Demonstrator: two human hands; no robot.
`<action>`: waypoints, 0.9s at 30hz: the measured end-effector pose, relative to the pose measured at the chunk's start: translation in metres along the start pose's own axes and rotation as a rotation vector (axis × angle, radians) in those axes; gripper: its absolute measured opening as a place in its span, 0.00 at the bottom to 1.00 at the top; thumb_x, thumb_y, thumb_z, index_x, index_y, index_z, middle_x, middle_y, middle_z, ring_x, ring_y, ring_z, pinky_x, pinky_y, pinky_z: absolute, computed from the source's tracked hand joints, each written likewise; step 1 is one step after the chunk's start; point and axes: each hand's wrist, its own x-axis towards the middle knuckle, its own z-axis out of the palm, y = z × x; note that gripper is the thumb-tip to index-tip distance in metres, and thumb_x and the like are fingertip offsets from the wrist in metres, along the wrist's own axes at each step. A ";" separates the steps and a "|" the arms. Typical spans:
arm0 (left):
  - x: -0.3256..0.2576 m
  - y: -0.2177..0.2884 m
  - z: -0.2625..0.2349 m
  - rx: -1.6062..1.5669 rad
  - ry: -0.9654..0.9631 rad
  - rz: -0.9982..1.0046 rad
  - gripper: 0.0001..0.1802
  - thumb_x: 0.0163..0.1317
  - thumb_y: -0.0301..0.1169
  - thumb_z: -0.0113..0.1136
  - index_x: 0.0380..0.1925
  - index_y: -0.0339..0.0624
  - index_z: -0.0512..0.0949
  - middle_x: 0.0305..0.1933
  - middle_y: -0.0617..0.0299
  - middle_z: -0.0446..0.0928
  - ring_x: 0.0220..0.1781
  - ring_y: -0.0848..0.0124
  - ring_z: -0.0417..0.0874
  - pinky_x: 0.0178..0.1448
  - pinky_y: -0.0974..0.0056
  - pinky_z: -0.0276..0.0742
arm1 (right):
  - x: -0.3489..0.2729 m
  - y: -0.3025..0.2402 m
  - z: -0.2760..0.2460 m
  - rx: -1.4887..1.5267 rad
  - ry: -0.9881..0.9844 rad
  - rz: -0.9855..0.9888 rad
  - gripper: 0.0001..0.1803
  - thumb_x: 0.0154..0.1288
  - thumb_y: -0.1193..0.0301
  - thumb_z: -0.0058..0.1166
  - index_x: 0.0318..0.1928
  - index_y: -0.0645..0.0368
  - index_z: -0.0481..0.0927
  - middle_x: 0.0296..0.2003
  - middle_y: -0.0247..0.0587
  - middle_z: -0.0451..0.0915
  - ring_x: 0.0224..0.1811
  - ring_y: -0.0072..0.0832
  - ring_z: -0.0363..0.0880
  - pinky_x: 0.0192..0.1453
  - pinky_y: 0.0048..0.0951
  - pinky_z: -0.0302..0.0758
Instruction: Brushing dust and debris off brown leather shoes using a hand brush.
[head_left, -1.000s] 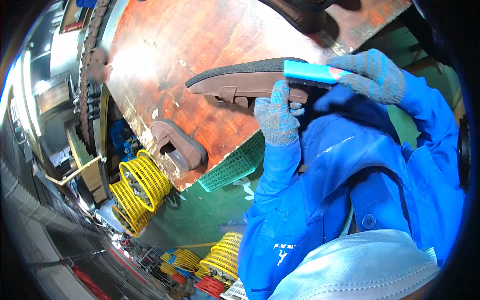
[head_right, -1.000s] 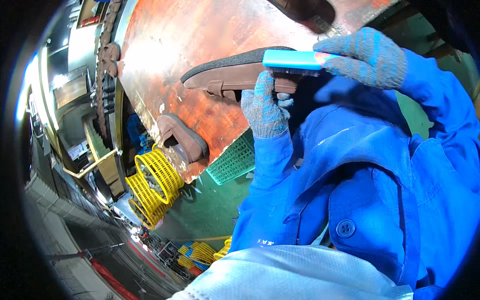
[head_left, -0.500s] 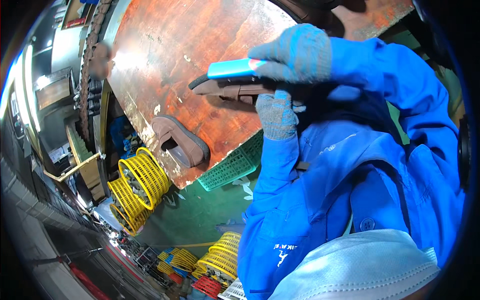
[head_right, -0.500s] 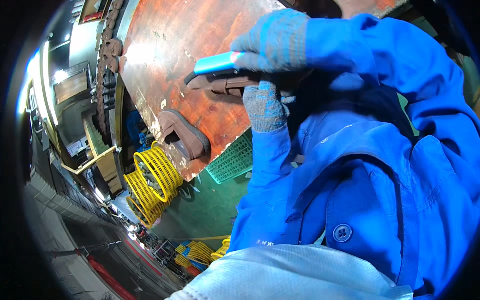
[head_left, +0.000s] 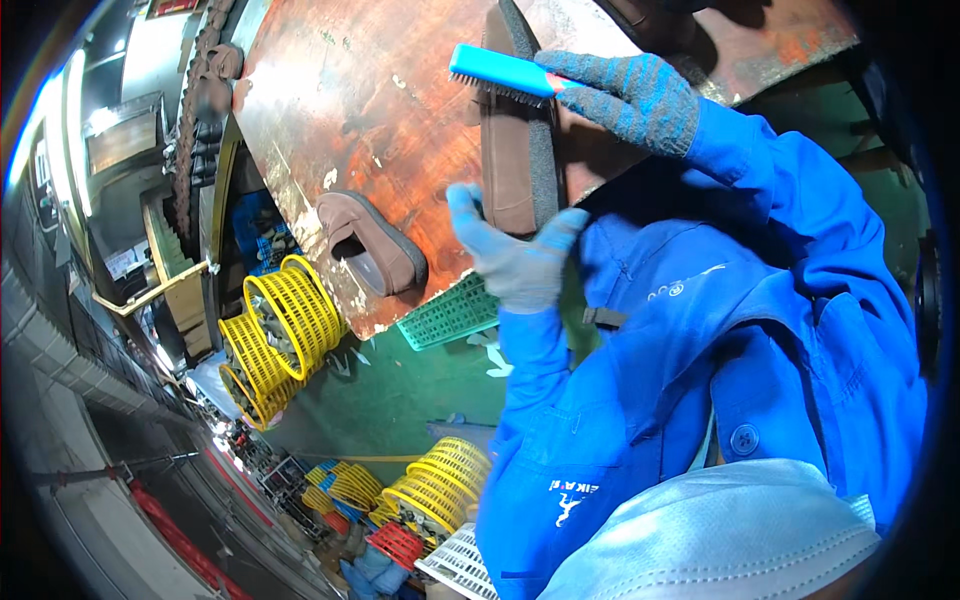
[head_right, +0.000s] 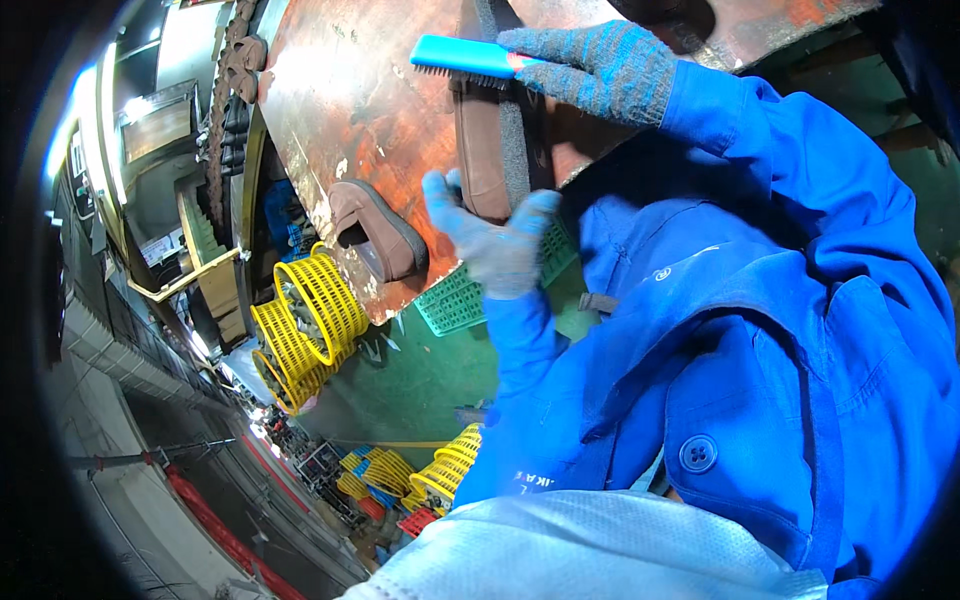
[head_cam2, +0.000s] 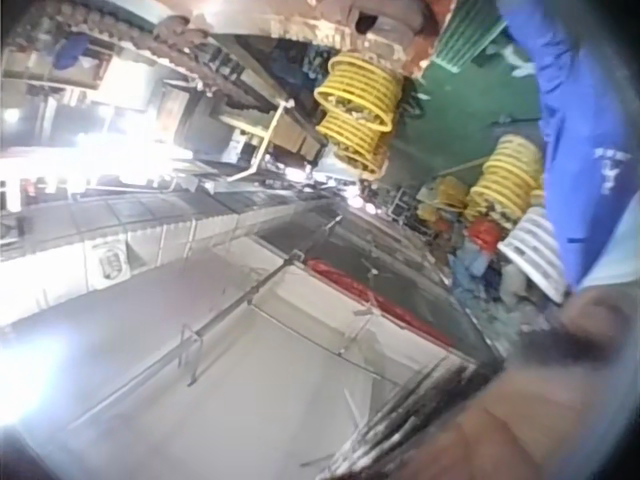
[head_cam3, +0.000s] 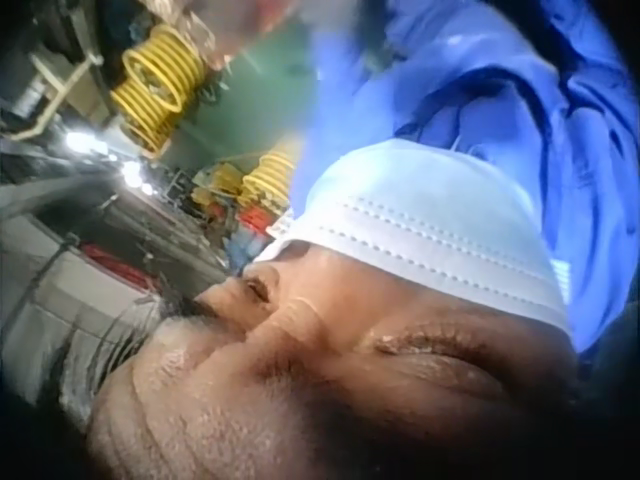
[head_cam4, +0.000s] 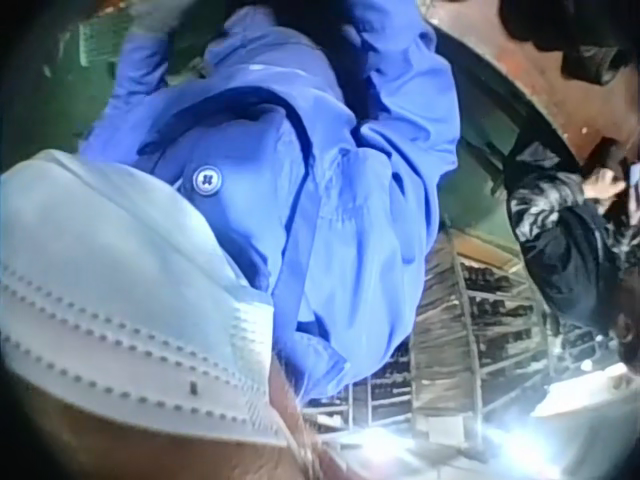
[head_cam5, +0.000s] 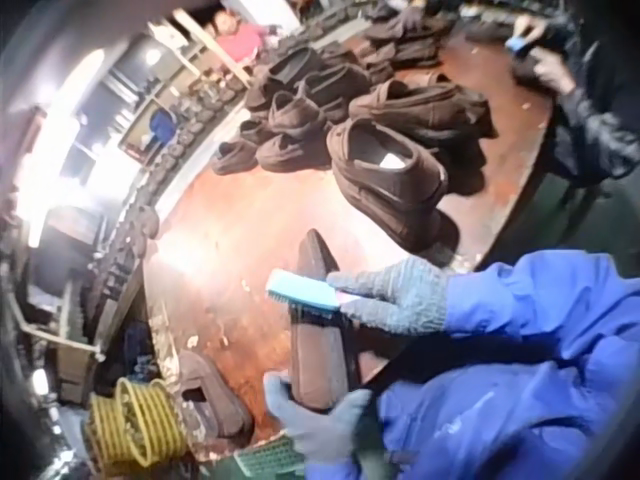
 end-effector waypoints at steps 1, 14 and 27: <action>-0.010 -0.011 0.006 0.214 0.080 0.107 0.61 0.38 0.36 0.83 0.68 0.29 0.53 0.61 0.42 0.70 0.57 0.52 0.78 0.61 0.53 0.75 | 0.002 -0.005 -0.002 -0.035 -0.034 0.023 0.24 0.73 0.62 0.53 0.66 0.56 0.73 0.49 0.46 0.84 0.46 0.25 0.83 0.53 0.30 0.78; -0.050 -0.013 -0.001 0.472 0.309 0.607 0.51 0.34 0.33 0.83 0.59 0.54 0.60 0.60 0.48 0.63 0.59 0.48 0.71 0.63 0.47 0.71 | -0.031 -0.013 0.011 -0.172 -0.231 -0.436 0.29 0.67 0.59 0.56 0.67 0.49 0.71 0.19 0.47 0.75 0.20 0.44 0.76 0.24 0.45 0.70; -0.063 -0.025 -0.031 0.455 0.117 0.611 0.55 0.32 0.39 0.86 0.59 0.53 0.58 0.63 0.48 0.60 0.65 0.49 0.67 0.68 0.47 0.66 | 0.050 0.022 -0.002 -0.431 -0.135 0.038 0.27 0.71 0.45 0.44 0.63 0.41 0.76 0.46 0.48 0.84 0.44 0.45 0.84 0.52 0.41 0.77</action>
